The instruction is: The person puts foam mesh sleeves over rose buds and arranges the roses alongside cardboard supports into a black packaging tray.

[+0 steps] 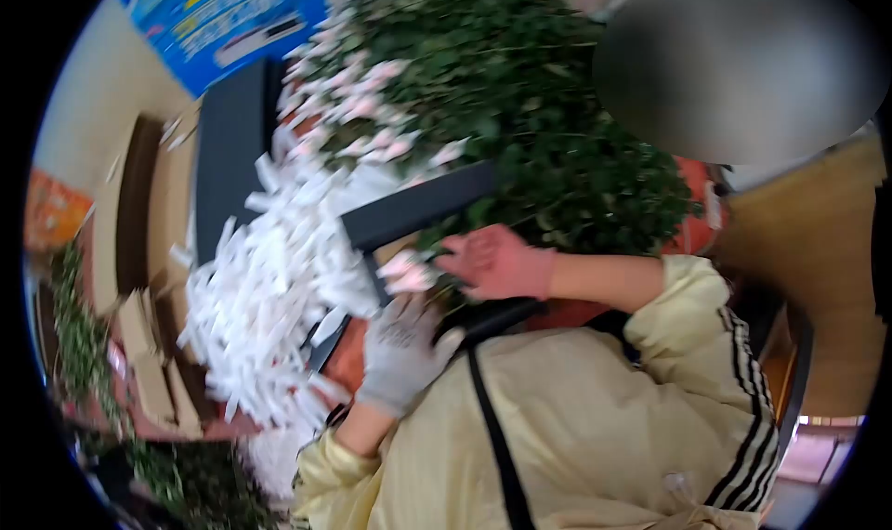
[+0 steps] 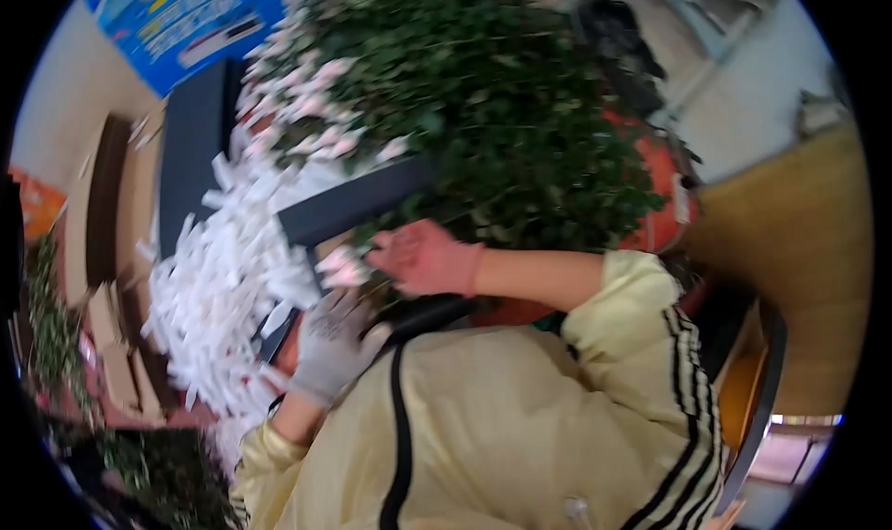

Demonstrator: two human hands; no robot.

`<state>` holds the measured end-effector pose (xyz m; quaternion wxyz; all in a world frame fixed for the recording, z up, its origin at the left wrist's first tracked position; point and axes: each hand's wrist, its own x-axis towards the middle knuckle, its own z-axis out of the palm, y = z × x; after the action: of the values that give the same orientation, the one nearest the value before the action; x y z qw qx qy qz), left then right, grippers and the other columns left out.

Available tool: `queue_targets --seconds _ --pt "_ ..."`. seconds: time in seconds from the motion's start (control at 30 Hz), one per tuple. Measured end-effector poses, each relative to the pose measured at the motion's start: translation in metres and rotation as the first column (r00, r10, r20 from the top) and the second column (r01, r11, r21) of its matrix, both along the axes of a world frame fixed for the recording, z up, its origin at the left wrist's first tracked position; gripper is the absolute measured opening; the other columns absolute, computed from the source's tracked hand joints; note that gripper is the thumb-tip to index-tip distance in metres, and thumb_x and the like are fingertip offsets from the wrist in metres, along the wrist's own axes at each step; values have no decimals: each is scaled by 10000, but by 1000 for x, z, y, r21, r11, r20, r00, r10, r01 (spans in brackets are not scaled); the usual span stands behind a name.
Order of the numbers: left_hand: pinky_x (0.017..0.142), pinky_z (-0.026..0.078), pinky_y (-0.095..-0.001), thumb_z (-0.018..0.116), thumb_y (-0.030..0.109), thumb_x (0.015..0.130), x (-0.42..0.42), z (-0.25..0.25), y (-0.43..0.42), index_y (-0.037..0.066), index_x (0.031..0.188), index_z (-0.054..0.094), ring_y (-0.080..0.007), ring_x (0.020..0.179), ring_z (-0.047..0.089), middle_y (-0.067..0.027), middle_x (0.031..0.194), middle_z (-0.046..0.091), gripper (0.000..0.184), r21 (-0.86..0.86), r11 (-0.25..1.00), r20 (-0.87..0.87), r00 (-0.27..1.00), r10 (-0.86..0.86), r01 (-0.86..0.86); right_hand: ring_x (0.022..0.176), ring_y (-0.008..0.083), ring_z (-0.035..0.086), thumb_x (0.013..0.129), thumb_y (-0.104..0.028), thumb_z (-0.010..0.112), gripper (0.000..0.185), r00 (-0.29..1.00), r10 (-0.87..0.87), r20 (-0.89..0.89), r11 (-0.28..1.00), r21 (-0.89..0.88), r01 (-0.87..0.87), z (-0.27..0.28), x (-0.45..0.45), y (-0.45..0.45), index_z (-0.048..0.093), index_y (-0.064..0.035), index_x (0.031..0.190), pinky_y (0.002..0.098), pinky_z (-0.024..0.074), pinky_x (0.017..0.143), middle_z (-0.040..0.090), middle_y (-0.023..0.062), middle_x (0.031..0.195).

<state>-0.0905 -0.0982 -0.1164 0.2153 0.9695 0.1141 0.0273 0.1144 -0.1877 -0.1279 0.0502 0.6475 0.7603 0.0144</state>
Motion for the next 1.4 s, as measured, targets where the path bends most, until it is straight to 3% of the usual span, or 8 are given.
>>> queue_targets --seconds 0.2,0.33,0.4,0.43,0.5,0.6,1.03,1.4 --pt "891 392 -412 518 501 812 3 0 -2 36 1021 635 -298 1125 482 -160 1217 548 523 91 996 -13 1000 -16 17 729 230 602 812 -232 515 206 994 60 -93 996 -60 -65 1 0 10 551 -67 932 359 435 571 548 47 706" --pt "880 397 -406 499 511 817 10 10 -2 62 1052 628 -275 1127 473 -132 1240 532 522 22 999 -28 999 -31 31 561 172 507 818 -160 487 155 954 150 261 860 442 -256 -16 8 19 463 -101 677 345 418 523 470 30 610" --pt "864 399 -406 486 516 822 8 10 -2 62 1058 626 -264 1139 463 -104 1229 534 530 7 1000 -50 999 -2 3 518 163 435 813 -139 497 224 -364 -291 885 815 30 -578 -82 -1 38 390 -96 621 310 441 601 379 27 579" --pt "874 392 -412 481 519 827 6 11 -2 62 1064 626 -262 1138 463 -105 1229 538 535 20 1000 -90 996 2 0 613 167 474 816 -149 484 87 425 -98 900 805 322 -498 -84 1 28 464 -89 756 291 426 710 437 36 658" --pt "890 381 -421 478 522 832 3 3 -1 66 1065 629 -264 1139 462 -109 1223 544 533 67 998 -39 999 -2 4 708 171 514 820 -158 471 123 940 147 308 854 440 -278 -71 -3 23 538 -83 891 272 410 818 495 45 738" --pt "906 387 -415 493 468 850 5 12 0 46 1056 627 -303 1157 465 -140 1202 560 489 27 1000 -44 999 2 -1 832 201 564 848 -201 429 342 1000 -4 19 990 -143 6 1 -14 22 544 -116 1158 317 428 747 545 81 1006" --pt "810 459 -403 617 336 802 4 4 34 43 1025 625 -336 946 578 -177 1091 583 369 -267 963 180 984 7 42 821 216 610 832 -186 436 384 999 25 -28 994 -103 -28 -8 -15 12 541 -77 1184 330 443 630 565 124 1052" --pt "656 463 -402 592 267 825 2 -50 95 122 920 630 -295 729 588 -87 833 605 178 151 980 133 979 -153 133 870 264 633 874 -173 422 362 993 -58 -108 960 -278 26 -7 -8 21 535 -110 1212 367 479 632 543 178 1196"
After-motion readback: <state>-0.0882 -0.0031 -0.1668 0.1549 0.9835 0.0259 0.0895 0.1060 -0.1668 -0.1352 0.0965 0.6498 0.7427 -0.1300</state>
